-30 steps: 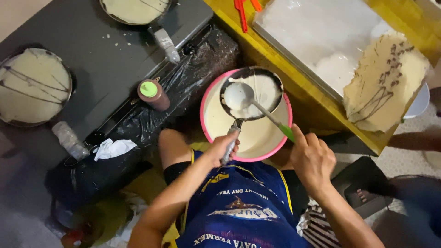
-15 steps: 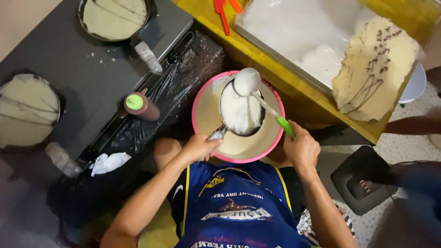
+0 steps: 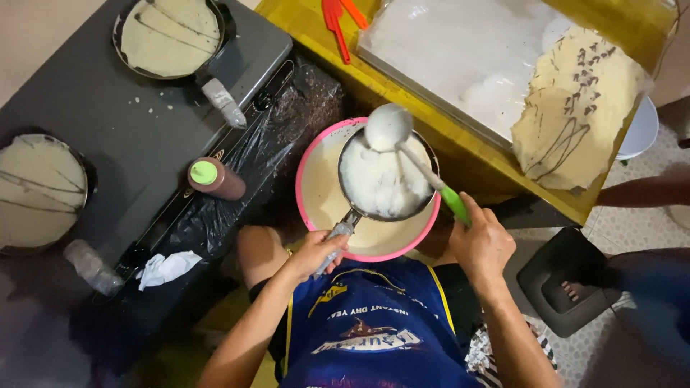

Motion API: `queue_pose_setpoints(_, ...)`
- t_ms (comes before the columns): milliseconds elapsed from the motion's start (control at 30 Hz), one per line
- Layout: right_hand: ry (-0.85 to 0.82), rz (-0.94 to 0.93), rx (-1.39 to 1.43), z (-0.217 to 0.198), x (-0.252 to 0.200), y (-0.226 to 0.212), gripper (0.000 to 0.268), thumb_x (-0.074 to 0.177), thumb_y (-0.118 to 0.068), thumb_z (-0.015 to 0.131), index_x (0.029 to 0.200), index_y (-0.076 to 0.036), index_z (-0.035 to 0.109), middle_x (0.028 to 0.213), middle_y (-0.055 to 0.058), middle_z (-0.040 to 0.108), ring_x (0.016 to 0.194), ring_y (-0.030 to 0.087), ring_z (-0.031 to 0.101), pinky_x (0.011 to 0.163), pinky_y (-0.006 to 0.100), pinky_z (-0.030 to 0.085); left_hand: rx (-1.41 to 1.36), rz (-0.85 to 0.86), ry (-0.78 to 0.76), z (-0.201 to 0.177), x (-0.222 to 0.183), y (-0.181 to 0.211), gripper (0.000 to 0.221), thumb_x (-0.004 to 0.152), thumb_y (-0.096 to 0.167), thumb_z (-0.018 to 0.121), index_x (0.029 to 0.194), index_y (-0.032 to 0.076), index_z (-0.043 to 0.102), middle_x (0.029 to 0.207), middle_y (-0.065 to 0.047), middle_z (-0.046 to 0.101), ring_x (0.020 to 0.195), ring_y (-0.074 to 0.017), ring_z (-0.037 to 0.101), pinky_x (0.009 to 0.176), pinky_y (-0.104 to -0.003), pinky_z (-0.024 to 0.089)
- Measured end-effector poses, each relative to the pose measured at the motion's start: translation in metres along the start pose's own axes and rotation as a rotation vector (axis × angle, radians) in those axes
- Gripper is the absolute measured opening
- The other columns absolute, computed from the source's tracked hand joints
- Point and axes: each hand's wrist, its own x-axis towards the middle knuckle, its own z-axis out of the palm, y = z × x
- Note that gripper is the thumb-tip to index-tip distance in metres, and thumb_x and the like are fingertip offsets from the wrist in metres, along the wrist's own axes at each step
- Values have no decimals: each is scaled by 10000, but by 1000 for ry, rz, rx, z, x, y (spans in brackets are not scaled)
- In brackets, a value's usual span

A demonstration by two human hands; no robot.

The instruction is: Preparing crepes by pouring batter into pans on a stove, spreading it evenly, and removing the finished crepes.

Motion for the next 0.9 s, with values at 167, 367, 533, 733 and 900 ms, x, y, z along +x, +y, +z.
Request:
queue_pose_setpoints(167,-139,104,86,7,2,31,501,888,-377,712,1388,-384,685,1013,51,723,902,357,735,817,495,588,34,4,64,-20,-2,0,371,937,341,726,870,-24,701,537,-167,619,340,-183,567,308,-291,453)
queue_pose_setpoints(367,-399,241,139,53,-1,56,508,897,-398,676,1403,-349,681,1094,99,777,1043,384,737,891,522,561,731,155,319,-40,-34,49,402,850,410,768,811,16,694,617,-188,688,546,-312,662,469,-392,491)
queue_pose_setpoints(533,-470,83,-144,132,-29,60,498,823,-430,656,1317,-409,711,969,61,787,972,318,764,789,460,632,1527,431,521,-41,-67,67,392,928,505,623,831,129,674,730,-106,736,693,-294,746,698,-423,565)
queue_pose_setpoints(733,-243,-93,-127,189,-59,59,202,757,-244,650,689,-65,714,650,170,674,511,369,635,462,492,493,1730,919,761,-24,-50,37,164,913,277,692,851,172,582,676,-10,577,561,-212,594,525,-346,465)
queue_pose_setpoints(900,-301,-225,-77,187,-70,40,152,802,-194,587,812,-134,727,752,158,681,558,355,650,505,456,521,1748,855,762,-30,-21,3,234,911,291,686,745,163,581,607,-31,606,504,-234,606,535,-350,493)
